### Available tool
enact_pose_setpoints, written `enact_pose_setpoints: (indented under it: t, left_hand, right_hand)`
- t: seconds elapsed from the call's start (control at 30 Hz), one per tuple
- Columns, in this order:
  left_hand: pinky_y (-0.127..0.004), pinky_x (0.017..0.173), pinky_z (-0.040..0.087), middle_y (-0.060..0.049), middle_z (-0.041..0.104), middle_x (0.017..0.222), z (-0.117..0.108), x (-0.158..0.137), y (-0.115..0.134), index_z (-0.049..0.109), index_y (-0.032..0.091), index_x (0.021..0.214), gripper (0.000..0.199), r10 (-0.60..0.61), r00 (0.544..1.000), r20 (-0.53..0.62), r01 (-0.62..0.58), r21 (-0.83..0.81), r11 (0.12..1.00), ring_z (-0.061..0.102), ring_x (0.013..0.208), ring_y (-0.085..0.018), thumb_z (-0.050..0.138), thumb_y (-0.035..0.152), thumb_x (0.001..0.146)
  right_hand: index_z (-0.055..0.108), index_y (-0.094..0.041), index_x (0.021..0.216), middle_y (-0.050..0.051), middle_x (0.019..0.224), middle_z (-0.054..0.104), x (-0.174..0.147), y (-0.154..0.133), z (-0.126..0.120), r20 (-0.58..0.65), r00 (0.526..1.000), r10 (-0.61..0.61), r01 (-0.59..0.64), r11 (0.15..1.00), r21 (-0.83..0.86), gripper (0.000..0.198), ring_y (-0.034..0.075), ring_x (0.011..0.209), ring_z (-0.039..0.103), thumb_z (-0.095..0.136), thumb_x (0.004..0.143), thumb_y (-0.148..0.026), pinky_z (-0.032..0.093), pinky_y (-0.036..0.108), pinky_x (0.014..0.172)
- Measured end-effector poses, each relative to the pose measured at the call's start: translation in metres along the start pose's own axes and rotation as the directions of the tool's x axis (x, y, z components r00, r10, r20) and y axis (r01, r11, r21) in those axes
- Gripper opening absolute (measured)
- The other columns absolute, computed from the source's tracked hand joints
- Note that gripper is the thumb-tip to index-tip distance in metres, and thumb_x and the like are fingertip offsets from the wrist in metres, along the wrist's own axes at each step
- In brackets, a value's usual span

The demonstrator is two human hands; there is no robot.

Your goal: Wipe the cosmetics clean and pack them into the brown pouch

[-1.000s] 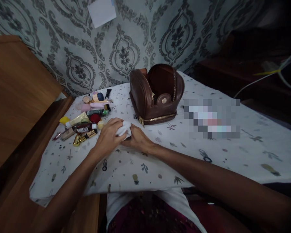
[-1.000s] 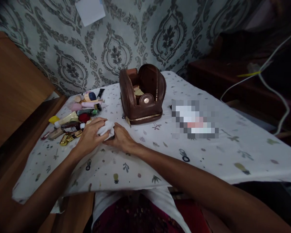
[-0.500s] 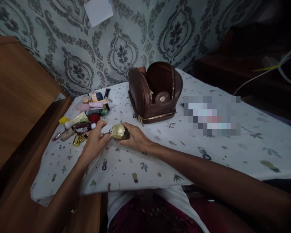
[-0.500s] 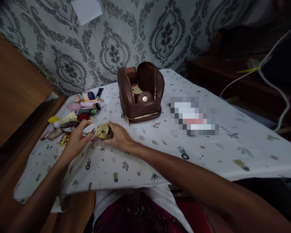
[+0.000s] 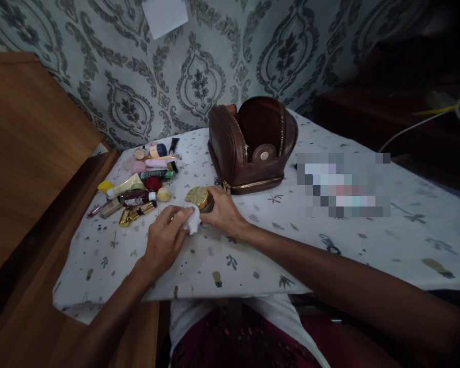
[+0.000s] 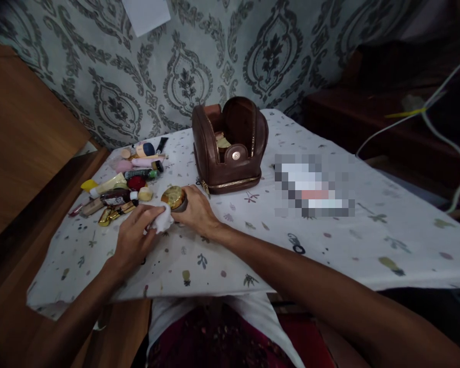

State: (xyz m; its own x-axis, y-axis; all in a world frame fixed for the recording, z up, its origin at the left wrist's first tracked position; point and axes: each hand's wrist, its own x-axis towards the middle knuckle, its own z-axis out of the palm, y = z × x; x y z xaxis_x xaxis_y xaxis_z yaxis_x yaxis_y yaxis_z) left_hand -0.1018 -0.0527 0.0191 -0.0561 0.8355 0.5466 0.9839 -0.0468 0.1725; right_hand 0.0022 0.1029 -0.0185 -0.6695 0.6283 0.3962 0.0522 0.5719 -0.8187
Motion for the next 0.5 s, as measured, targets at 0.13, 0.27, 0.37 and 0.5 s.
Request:
enact_pose_setpoints:
  t: [0.13,0.27,0.37,0.5]
  left_hand:
    - [-0.028,0.069,0.043,-0.007,0.061,0.098,0.001,0.008,0.008,0.062,0.023,0.114,0.028,0.208,0.978,-0.016,-0.195,0.287,0.938,0.055,0.086,-0.020,0.045,0.011,0.094]
    - [-0.028,0.065,0.041,-0.008,0.059,0.096,-0.001,0.022,0.019,0.063,0.022,0.111,0.026,0.236,0.971,0.048,-0.236,0.397,0.887,0.052,0.086,-0.021,0.045,0.013,0.094]
    - [-0.031,0.068,0.043,-0.009,0.056,0.098,-0.003,0.037,0.021,0.063,0.020,0.109,0.024,0.128,0.988,0.084,-0.149,0.334,0.931,0.052,0.091,-0.024,0.044,0.016,0.094]
    - [-0.034,0.076,0.045,-0.008,0.054,0.095,-0.002,0.056,-0.001,0.062,0.018,0.100,0.022,-0.082,0.989,0.120,0.065,0.141,0.988,0.054,0.089,-0.023,0.040,0.023,0.096]
  right_hand:
    - [0.063,-0.017,0.094,0.007,0.093,0.059,-0.002,0.003,-0.003,0.037,0.999,-0.001,0.004,0.998,-0.064,0.020,0.022,0.088,0.057,0.063,0.074,-0.019,0.047,0.034,0.082]
    - [0.061,-0.018,0.105,0.008,0.101,0.058,-0.005,0.005,-0.006,0.124,0.983,-0.138,0.145,0.989,-0.042,0.036,0.025,0.097,0.055,0.069,0.071,-0.020,0.046,0.038,0.087]
    - [0.061,-0.019,0.098,0.007,0.099,0.058,-0.005,0.004,-0.003,0.118,0.977,-0.177,0.185,0.980,-0.066,0.038,0.027,0.100,0.053,0.078,0.064,-0.022,0.045,0.040,0.089]
    - [0.061,-0.018,0.100,0.008,0.104,0.058,-0.005,0.000,0.000,0.092,0.978,-0.187,0.195,0.977,-0.086,0.042,0.028,0.101,0.054,0.080,0.064,-0.027,0.046,0.041,0.090]
